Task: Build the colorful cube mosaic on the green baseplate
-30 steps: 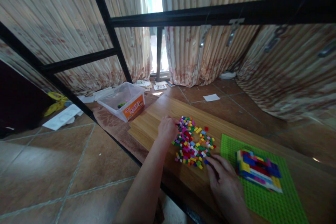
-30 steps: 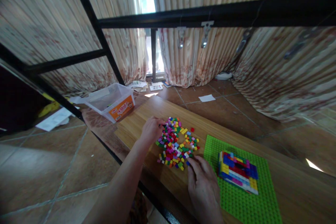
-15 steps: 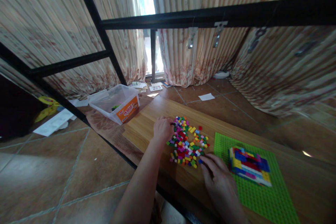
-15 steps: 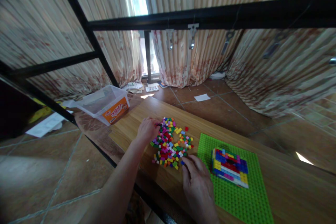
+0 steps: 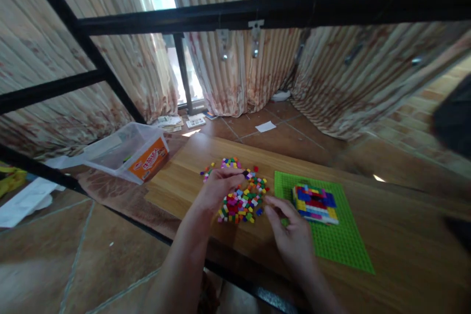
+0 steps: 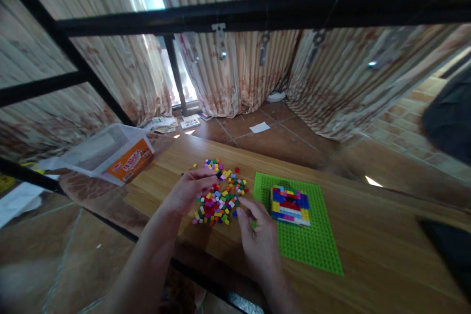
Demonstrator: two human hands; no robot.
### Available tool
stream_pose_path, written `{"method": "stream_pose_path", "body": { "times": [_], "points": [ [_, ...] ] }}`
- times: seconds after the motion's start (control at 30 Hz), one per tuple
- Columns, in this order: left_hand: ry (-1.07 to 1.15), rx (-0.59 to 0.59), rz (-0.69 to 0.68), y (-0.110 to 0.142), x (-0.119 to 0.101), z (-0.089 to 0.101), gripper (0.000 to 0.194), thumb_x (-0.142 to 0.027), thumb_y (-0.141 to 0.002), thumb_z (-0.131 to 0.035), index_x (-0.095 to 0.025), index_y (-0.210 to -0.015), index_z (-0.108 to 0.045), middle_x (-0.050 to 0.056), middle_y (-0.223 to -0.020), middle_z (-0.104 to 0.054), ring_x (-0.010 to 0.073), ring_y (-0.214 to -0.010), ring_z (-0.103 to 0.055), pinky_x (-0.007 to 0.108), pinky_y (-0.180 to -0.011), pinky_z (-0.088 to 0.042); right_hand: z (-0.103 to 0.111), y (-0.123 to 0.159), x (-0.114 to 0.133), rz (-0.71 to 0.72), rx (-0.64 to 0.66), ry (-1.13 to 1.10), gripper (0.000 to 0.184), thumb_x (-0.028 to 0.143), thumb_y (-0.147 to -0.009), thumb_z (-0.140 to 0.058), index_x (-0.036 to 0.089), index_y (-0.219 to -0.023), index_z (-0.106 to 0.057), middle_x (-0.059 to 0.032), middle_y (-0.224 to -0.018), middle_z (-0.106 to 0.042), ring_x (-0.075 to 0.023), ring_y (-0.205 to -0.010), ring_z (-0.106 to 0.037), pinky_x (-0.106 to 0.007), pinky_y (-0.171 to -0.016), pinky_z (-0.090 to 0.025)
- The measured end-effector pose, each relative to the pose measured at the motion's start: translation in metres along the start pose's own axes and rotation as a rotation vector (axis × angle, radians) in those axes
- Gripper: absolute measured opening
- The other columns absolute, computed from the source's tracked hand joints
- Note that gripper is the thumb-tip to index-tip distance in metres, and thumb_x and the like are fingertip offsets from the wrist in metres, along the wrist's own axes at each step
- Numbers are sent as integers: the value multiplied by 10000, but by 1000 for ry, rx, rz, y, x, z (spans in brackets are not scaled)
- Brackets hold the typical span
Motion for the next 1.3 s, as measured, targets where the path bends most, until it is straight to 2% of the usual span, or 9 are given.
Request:
{"method": "stream_pose_path", "body": {
  "times": [0.17,0.3,0.43,0.6,0.73,0.83,1.07,1.2,1.3],
  "points": [
    [276,165,183,15,23,-59,366,-260,-514,-885,-121,-817,-737,24,-676,-690,52,-524,-502,174,-492,-335,14,-9,2,-170,-121,-346,303,440,-830,-670,216,-1026,-726,-51,-920,-758,-189,-828,-696,-357,-765,-574],
    [206,252,208,20,31,-76,303,-255,-576,-850,-128,-818,-720,26,-685,-697,56,-537,-519,163,-487,-333,22,-12,-2,-225,-189,-422,248,428,-786,-712,209,-899,-740,-16,-773,-731,-146,-672,-641,-304,-648,-549],
    [30,297,141,21,28,-76,275,-333,-666,-791,-135,-838,-709,23,-726,-690,67,-584,-527,172,-520,-352,23,-12,-5,-244,-178,-436,231,419,-775,-711,196,-830,-739,-1,-676,-692,-126,-590,-589,-261,-561,-503],
    [-189,296,-55,22,14,-77,238,-357,-755,-708,-120,-742,-688,-7,-643,-610,75,-585,-471,197,-545,-348,19,-11,-7,-268,-138,-419,241,427,-756,-720,188,-778,-735,1,-636,-664,-121,-560,-561,-255,-542,-489],
    [-147,296,-34,22,16,-77,244,-362,-754,-697,-119,-738,-682,-12,-614,-590,77,-557,-465,202,-536,-357,9,-8,-16,-339,-104,-539,271,443,-725,-746,180,-790,-740,-6,-638,-665,-129,-560,-560,-267,-540,-494],
    [-27,247,4,19,17,-67,266,-373,-719,-746,-120,-763,-679,-7,-626,-610,72,-540,-481,194,-513,-361,4,-6,-24,-349,-75,-459,278,453,-766,-701,182,-814,-740,-16,-651,-674,-148,-567,-578,-289,-557,-501],
    [202,188,84,15,15,-49,328,-327,-634,-858,-107,-804,-684,8,-688,-658,52,-565,-539,161,-542,-410,-2,-9,-12,-11,4,297,202,234,-897,-542,195,-875,-738,-88,-864,-735,-204,-789,-678,-316,-753,-510],
    [256,232,140,20,16,-56,331,-297,-633,-864,-102,-837,-691,27,-719,-680,62,-582,-563,178,-570,-444,-7,-6,-2,76,73,319,218,166,-911,-518,175,-1010,-712,-85,-917,-739,-197,-836,-689,-308,-777,-515],
    [255,246,157,20,17,-60,314,-289,-637,-864,-104,-821,-689,24,-707,-673,65,-582,-565,181,-565,-436,7,-4,9,104,-11,218,220,193,-941,-505,174,-1054,-693,-82,-972,-741,-177,-853,-694,-299,-796,-527]
  ]
}}
Point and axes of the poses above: each hand's wrist, its own y-axis away from the middle knuckle, its own z-axis out of the back of the hand, x = y × z, the point moved 8 cm from there along -y, towards the middle knuckle
